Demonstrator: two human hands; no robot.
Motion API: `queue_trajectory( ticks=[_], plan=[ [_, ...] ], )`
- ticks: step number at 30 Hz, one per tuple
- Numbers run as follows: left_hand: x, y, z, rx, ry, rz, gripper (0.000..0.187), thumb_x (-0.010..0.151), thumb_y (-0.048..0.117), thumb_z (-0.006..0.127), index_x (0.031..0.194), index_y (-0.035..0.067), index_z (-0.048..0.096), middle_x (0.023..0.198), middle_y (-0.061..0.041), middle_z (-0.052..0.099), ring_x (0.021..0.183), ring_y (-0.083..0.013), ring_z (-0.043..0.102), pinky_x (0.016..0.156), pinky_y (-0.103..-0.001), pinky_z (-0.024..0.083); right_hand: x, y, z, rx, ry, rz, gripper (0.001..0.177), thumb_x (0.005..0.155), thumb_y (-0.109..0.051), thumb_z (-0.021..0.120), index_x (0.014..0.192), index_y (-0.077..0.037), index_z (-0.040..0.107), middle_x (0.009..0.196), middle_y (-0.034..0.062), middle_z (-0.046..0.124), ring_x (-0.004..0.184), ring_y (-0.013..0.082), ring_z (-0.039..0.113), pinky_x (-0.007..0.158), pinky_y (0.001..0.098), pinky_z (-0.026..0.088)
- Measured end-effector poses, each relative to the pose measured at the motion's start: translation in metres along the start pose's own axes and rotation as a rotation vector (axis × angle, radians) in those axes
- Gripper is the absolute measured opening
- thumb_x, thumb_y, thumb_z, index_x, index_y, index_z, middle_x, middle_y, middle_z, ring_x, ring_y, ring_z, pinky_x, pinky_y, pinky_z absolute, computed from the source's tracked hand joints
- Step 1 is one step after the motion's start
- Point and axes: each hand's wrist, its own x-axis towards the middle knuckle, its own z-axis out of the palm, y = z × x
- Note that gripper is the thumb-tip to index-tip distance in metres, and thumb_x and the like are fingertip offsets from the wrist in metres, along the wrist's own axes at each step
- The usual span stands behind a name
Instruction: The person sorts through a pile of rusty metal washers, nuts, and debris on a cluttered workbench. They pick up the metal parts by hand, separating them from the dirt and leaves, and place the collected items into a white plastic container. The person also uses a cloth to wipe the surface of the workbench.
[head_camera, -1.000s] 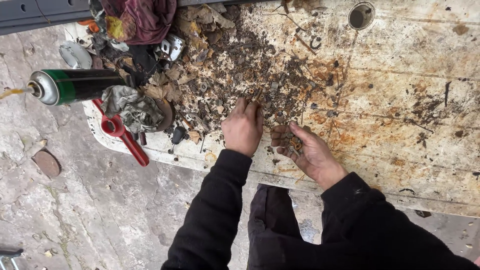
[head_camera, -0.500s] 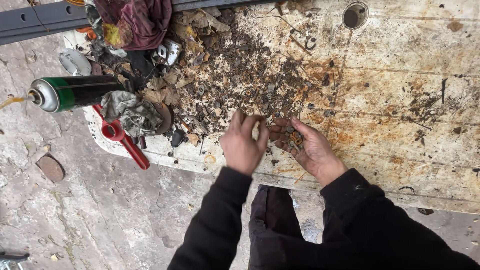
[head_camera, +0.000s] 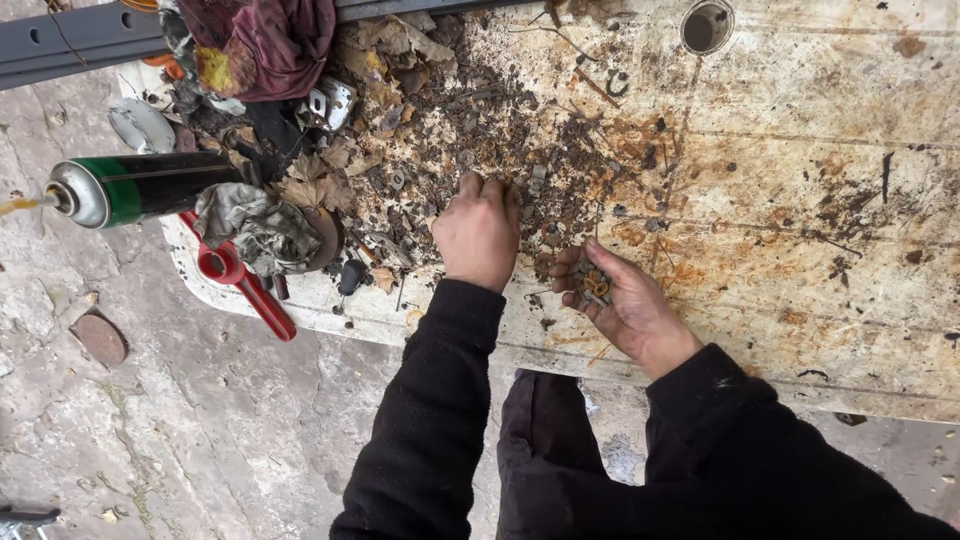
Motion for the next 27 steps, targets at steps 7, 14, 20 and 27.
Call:
queue_trajectory(
  ticks=[7, 14, 20, 27],
  plan=[
    [0.011, -0.013, -0.001, 0.057, -0.026, 0.145, 0.018, 0.099, 0.016, 0.07, 0.086, 0.005, 0.074, 0.09, -0.01, 0.071, 0.047, -0.0067, 0.049, 0.038, -0.023, 0.042, -0.002, -0.005, -0.006, -0.018, 0.003, -0.015, 0.034, 0.105, -0.034, 0.054, 0.11, -0.003, 0.068, 0.099, 0.0102, 0.073, 0.092, 0.0228, 0.07, 0.08, 0.038, 0.057],
    [0.016, -0.013, 0.005, 0.307, -0.102, 0.327, 0.005, 0.083, -0.001, 0.068, 0.082, 0.004, 0.07, 0.099, -0.014, 0.072, 0.044, -0.0068, 0.047, 0.035, -0.021, 0.043, -0.004, -0.008, -0.005, -0.033, 0.015, -0.003, 0.034, 0.106, -0.034, 0.053, 0.112, -0.004, 0.068, 0.101, 0.011, 0.073, 0.095, 0.0231, 0.07, 0.082, 0.0379, 0.057],
    [0.002, -0.002, -0.033, -0.006, 0.068, 0.209, 0.014, 0.085, 0.017, 0.077, 0.085, 0.007, 0.068, 0.096, -0.015, 0.07, 0.049, -0.0079, 0.048, 0.04, -0.023, 0.045, -0.008, -0.017, 0.006, -0.043, 0.0, -0.001, 0.035, 0.104, -0.032, 0.051, 0.114, -0.003, 0.068, 0.106, 0.0124, 0.074, 0.098, 0.0237, 0.072, 0.085, 0.0385, 0.059],
    [-0.027, -0.012, -0.045, -0.251, 0.053, 0.017, 0.005, 0.09, 0.011, 0.075, 0.088, 0.008, 0.072, 0.086, -0.009, 0.074, 0.056, -0.0113, 0.063, 0.047, -0.025, 0.054, -0.004, -0.018, 0.013, -0.066, -0.028, 0.016, 0.036, 0.104, -0.03, 0.052, 0.12, -0.001, 0.066, 0.11, 0.012, 0.074, 0.102, 0.0222, 0.072, 0.092, 0.039, 0.06]
  ],
)
